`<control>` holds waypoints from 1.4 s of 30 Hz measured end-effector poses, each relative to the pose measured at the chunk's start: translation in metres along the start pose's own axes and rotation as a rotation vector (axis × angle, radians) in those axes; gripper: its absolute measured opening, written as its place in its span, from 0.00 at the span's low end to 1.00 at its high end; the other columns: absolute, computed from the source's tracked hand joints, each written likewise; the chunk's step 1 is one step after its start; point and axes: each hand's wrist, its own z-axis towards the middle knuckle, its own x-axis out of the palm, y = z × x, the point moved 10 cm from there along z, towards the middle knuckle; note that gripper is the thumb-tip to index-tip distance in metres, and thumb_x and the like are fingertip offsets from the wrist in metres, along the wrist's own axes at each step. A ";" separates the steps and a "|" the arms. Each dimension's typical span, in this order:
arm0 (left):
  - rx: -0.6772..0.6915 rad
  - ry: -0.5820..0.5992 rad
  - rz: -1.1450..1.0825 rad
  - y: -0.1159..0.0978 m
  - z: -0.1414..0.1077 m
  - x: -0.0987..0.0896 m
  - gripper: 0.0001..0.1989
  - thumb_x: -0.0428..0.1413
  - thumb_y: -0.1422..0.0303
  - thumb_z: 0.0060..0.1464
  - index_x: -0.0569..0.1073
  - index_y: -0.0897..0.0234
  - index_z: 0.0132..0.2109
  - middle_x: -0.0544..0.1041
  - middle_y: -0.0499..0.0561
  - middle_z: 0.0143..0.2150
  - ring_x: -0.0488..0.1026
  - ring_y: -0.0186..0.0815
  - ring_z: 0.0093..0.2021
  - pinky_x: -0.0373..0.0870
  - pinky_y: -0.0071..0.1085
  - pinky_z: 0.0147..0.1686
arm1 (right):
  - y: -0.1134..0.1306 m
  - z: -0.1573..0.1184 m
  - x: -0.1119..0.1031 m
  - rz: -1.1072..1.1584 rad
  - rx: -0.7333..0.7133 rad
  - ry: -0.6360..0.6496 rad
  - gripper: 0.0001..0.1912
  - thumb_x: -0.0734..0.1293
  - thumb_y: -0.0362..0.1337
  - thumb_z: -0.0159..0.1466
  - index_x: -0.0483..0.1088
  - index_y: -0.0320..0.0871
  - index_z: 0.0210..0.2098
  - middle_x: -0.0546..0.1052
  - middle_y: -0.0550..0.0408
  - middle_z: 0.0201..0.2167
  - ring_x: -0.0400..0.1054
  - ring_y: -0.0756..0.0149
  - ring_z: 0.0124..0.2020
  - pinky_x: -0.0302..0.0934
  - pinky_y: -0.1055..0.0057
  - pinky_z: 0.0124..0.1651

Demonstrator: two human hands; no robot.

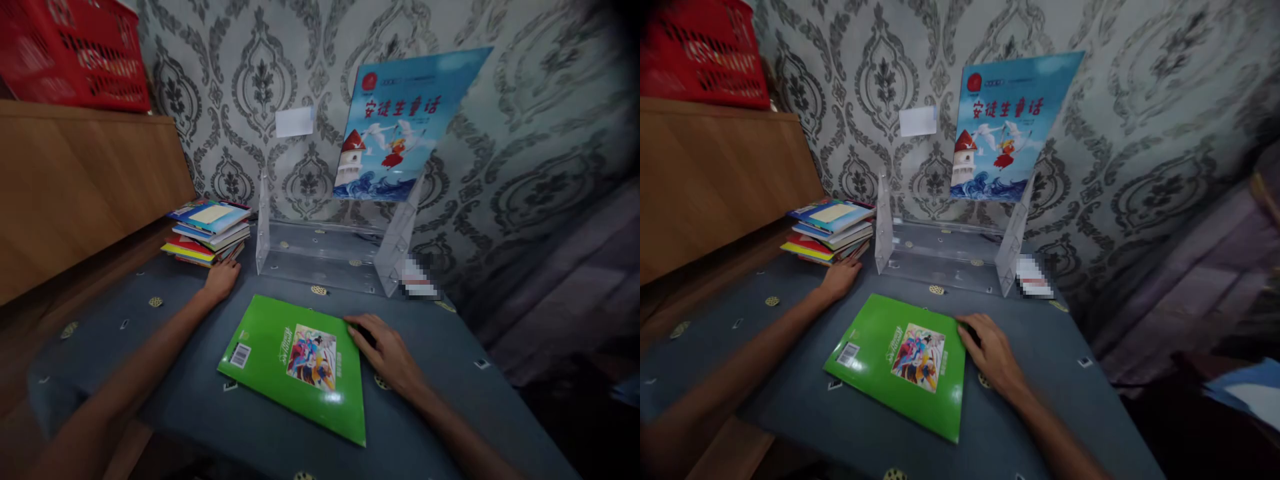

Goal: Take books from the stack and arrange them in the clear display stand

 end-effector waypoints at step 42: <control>0.119 0.054 -0.340 -0.098 -0.082 0.010 0.33 0.41 0.52 0.67 0.59 0.72 0.69 0.55 0.67 0.73 0.48 0.52 0.74 0.50 0.56 0.68 | 0.058 -0.010 0.017 -0.219 -0.143 0.072 0.15 0.59 0.38 0.72 0.73 0.42 0.51 0.76 0.43 0.56 0.66 0.52 0.61 0.57 0.45 0.64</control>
